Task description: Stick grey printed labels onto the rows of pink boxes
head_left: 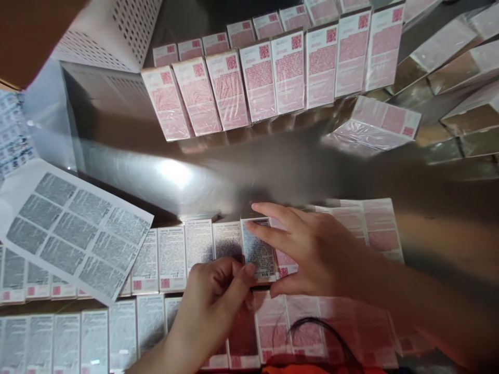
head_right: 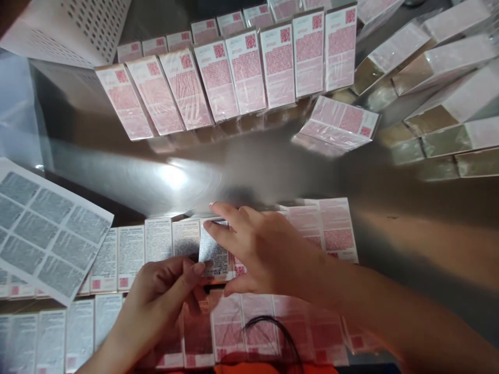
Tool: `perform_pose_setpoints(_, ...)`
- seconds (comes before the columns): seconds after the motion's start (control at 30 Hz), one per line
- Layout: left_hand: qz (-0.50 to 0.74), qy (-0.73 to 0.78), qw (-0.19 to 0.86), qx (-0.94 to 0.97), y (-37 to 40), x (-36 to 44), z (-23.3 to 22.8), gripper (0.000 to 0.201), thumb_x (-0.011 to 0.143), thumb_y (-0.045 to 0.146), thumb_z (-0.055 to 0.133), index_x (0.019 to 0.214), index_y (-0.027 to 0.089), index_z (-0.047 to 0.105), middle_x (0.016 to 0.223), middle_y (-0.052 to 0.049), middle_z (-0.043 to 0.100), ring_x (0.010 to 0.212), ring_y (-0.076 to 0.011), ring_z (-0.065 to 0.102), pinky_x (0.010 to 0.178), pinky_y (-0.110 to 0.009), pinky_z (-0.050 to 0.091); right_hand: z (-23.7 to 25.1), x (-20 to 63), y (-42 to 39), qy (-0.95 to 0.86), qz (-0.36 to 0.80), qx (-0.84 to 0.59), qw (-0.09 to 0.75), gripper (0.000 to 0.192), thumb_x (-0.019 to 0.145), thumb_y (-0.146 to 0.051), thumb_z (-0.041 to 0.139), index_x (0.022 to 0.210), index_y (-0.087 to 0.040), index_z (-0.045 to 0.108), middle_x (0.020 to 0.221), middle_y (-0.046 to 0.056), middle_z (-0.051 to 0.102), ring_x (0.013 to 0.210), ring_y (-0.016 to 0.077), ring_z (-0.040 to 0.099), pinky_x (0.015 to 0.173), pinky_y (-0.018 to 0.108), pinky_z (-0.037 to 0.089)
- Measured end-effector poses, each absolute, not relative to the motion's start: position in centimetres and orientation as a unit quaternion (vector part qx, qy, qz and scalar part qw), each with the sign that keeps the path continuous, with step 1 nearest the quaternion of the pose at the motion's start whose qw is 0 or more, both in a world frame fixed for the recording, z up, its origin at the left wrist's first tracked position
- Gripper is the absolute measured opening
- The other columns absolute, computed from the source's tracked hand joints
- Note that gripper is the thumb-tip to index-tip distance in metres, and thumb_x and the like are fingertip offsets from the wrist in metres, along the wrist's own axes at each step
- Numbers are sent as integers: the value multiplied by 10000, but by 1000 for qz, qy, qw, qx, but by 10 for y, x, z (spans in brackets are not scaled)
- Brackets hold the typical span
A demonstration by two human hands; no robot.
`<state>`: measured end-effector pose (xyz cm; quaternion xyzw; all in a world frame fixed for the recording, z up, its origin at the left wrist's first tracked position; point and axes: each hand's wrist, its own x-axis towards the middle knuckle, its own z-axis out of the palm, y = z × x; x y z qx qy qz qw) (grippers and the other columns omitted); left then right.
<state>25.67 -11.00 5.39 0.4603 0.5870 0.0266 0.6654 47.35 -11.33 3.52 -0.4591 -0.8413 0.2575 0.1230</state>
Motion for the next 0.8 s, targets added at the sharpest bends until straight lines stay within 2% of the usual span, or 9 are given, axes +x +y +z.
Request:
perform_pose_setpoints(0.17, 19, 589, 675, 444, -107, 256, 52, 432, 867, 491, 586, 587, 162, 596, 544, -34, 674, 456, -106, 601, 455, -185, 402, 36, 475, -112, -844, 255, -459, 109, 834, 706, -649, 713, 1350, -150, 532, 1462, 187, 439, 1098, 336, 616, 842, 456, 549)
perform_pose_setpoints(0.4, 28, 620, 662, 420, -106, 264, 50, 420, 808, 512, 621, 613, 141, 608, 511, -23, 641, 367, -107, 582, 290, -161, 247, 39, 474, -110, -854, 232, -462, 59, 940, 606, -656, 781, 1368, -171, 520, 1483, 166, 412, 1138, 341, 599, 742, 401, 564)
perform_pose_setpoints(0.53, 11, 635, 639, 435, -106, 267, 49, 416, 831, 493, 585, 603, 144, 594, 473, -8, 616, 326, -98, 554, 273, -155, 210, 42, 472, -112, -853, 217, -470, 68, 958, 576, -656, 797, 1363, -185, 520, 1467, 133, 428, 1087, 314, 618, 788, 389, 544)
perform_pose_setpoints(0.67, 11, 632, 640, 436, -104, 268, 49, 418, 842, 438, 579, 542, 150, 539, 415, 2, 581, 283, -83, 517, 292, -155, 186, 42, 471, -115, -857, 192, -471, 81, 999, 537, -685, 794, 1356, -182, 522, 1452, 119, 437, 1042, 309, 629, 746, 385, 534)
perform_pose_setpoints(0.8, 12, 637, 642, 427, -102, 270, 52, 407, 831, 413, 587, 523, 154, 524, 400, 6, 567, 267, -83, 498, 294, -171, 171, 40, 470, -117, -862, 176, -466, 94, 941, 586, -712, 741, 1339, -186, 538, 1430, 113, 455, 1035, 300, 625, 741, 380, 519)
